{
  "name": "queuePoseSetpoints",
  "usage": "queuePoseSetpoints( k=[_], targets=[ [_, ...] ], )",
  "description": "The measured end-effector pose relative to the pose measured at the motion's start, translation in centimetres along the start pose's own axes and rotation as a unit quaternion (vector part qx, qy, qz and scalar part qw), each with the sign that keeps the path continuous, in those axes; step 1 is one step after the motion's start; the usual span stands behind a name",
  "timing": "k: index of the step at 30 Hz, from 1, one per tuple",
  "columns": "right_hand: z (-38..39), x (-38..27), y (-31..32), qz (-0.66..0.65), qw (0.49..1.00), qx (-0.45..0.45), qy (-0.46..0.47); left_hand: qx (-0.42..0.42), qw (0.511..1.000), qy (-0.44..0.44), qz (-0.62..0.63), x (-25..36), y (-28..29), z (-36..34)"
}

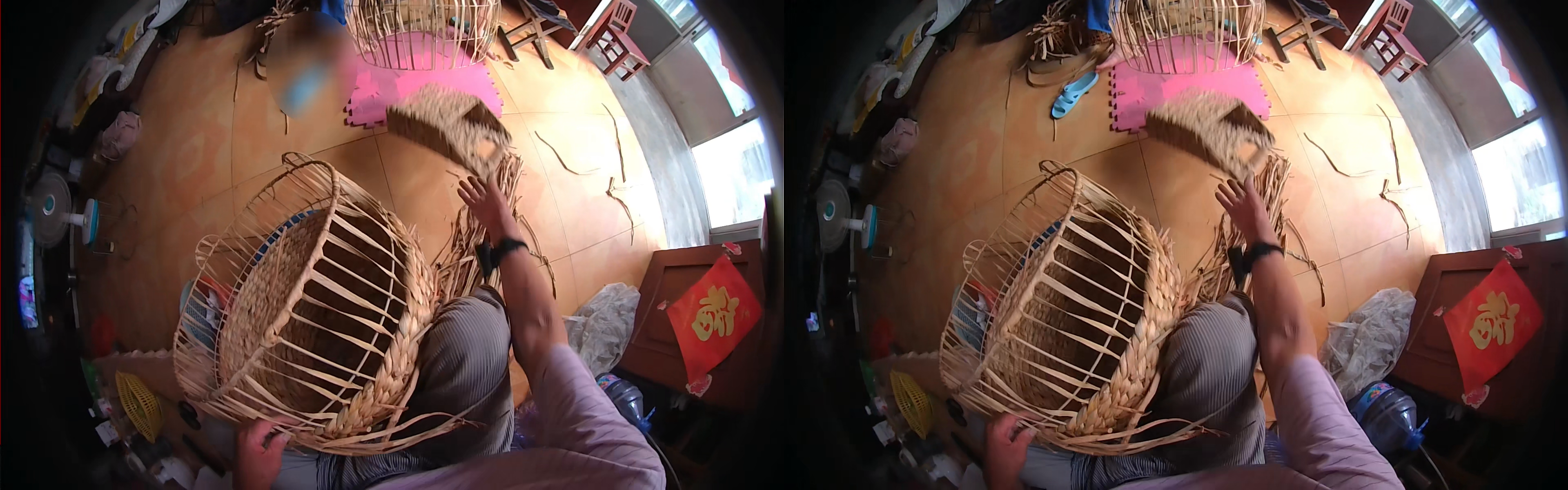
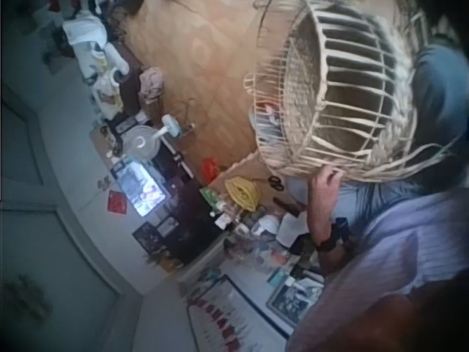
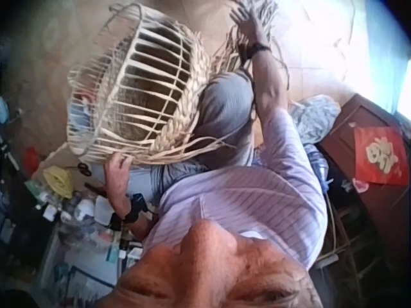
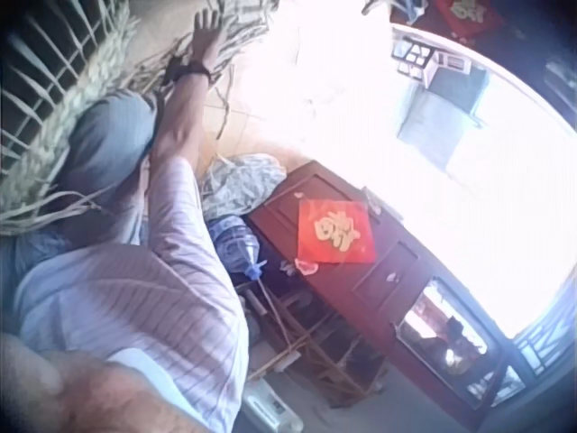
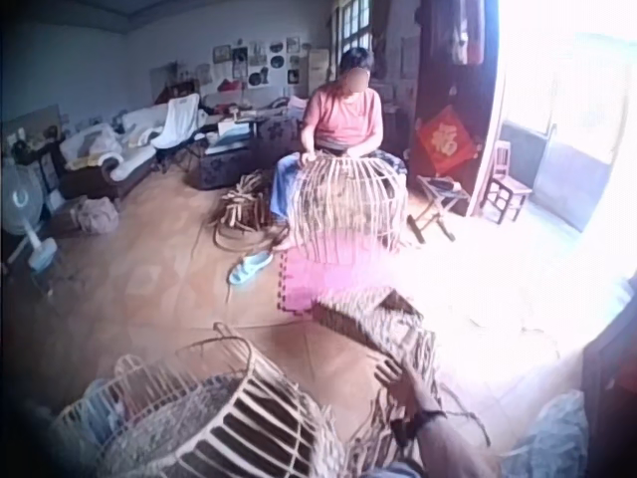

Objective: Weaving a bamboo or wicker basket by hand.

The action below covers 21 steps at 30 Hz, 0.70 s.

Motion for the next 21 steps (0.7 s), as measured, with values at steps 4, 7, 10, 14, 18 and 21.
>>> queuePoseSetpoints(
  k=[4,7,10,14,18,21],
  targets=[
    [-1.1,4.2,-3.5,0.074,0.989,-0.052,-0.119,0.033,0.999,-0.020,0.026,1.5,0.3,0.5],
    [3.6,8.4,-2.2,0.201,0.954,-0.122,-0.185,0.017,1.000,0.008,0.017,0.9,-0.1,0.4],
    [9.3,10.7,4.1,0.365,0.905,-0.020,-0.217,0.010,1.000,-0.001,0.019,0.7,-0.3,0.3],
    [20.4,10.8,12.0,0.530,0.832,0.035,-0.161,0.041,0.997,-0.044,0.054,0.4,-0.2,0.4],
    [27.8,9.7,19.7,0.507,0.836,0.207,-0.048,0.028,0.997,-0.032,0.060,-1.4,-0.7,0.2],
    [29.7,7.2,23.6,0.565,0.776,0.279,0.025,0.022,0.996,-0.026,0.088,-2.8,-1.0,0.0]
  ],
)
Point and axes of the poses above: each hand's wrist, its own z-axis away from the middle knuckle, its own y-axis out of the back of the hand, x = y × z, the point moved 8 cm from there along -z, towards the middle knuckle, and after that the axes turned 2 degrees about -x, right-handed, at the moved point
